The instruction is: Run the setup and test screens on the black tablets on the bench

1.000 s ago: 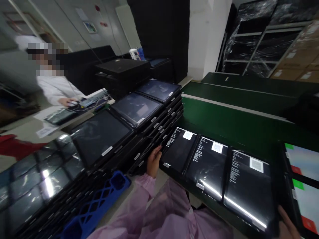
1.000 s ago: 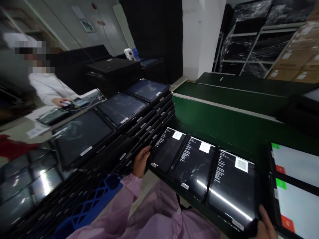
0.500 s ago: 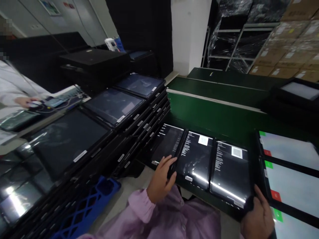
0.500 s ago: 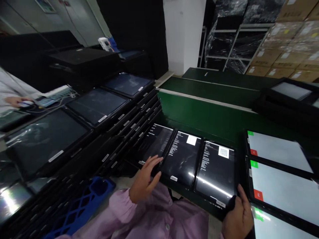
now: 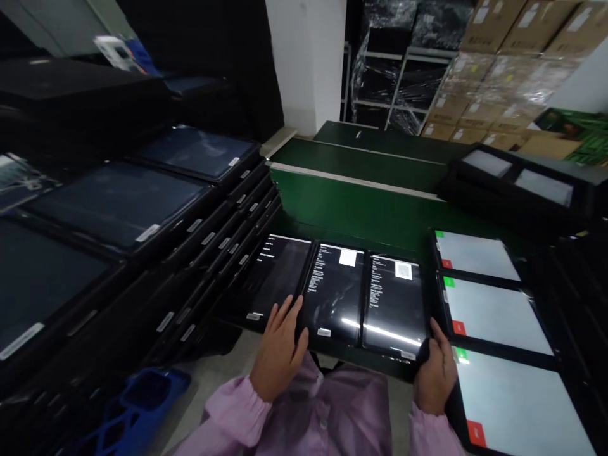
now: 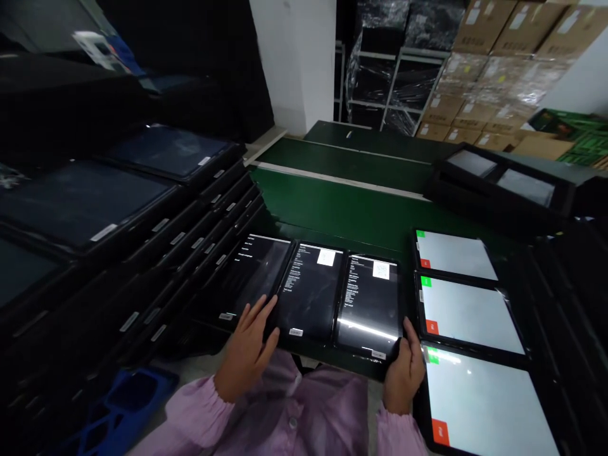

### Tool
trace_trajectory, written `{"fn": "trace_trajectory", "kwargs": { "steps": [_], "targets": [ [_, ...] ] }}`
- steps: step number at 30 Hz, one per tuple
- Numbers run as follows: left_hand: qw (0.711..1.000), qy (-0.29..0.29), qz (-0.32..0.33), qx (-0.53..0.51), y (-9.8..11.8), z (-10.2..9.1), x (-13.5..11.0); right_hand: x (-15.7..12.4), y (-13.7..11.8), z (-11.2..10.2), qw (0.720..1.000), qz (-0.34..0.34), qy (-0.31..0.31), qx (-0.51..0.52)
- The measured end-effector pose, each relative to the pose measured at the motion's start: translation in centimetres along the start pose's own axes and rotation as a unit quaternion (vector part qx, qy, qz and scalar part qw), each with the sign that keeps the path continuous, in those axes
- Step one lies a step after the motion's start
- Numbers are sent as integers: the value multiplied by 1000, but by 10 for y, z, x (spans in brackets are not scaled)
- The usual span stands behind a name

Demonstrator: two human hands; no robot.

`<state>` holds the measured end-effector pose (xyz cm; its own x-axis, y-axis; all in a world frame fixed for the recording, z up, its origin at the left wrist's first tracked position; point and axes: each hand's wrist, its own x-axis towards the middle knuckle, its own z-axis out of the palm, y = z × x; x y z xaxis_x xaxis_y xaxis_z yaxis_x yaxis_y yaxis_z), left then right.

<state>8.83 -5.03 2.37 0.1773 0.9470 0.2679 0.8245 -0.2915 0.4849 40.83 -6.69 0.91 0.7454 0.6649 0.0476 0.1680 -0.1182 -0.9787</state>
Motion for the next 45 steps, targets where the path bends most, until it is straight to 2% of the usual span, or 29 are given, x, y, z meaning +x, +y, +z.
{"fn": "trace_trajectory", "kwargs": {
  "steps": [6,13,15,18,21,23,29,33,36,39,43,45],
  "targets": [
    [1000,-10,8,3,4,-2,0,-2,-8,2,1000,12,13,-2],
    [994,-55,52,-75,34,-1,5,1,1,2,1000,9,21,-7],
    [990,-43,66,-116,41,0,8,3,3,1,999,11,24,-21],
    [984,10,59,-167,42,1,16,5,1,0,999,6,2,-47],
    [981,71,42,-177,32,0,35,5,-8,1,997,11,-11,-69],
    [983,89,28,-156,21,-2,55,5,-13,2,996,9,-4,-88],
    [996,39,11,-80,-5,-2,125,2,-11,4,994,-37,10,-103],
    [999,9,29,-39,-6,2,147,1,-8,4,995,-36,12,-97],
    [999,-7,32,-15,6,3,153,2,-7,5,995,-35,15,-95],
    [996,-25,76,-40,32,9,157,3,-3,5,995,-46,18,-88],
    [976,-100,156,-111,77,31,169,5,2,6,995,-68,13,-75],
    [971,-131,164,-118,94,44,175,5,3,5,994,-77,9,-72]
  ]
}}
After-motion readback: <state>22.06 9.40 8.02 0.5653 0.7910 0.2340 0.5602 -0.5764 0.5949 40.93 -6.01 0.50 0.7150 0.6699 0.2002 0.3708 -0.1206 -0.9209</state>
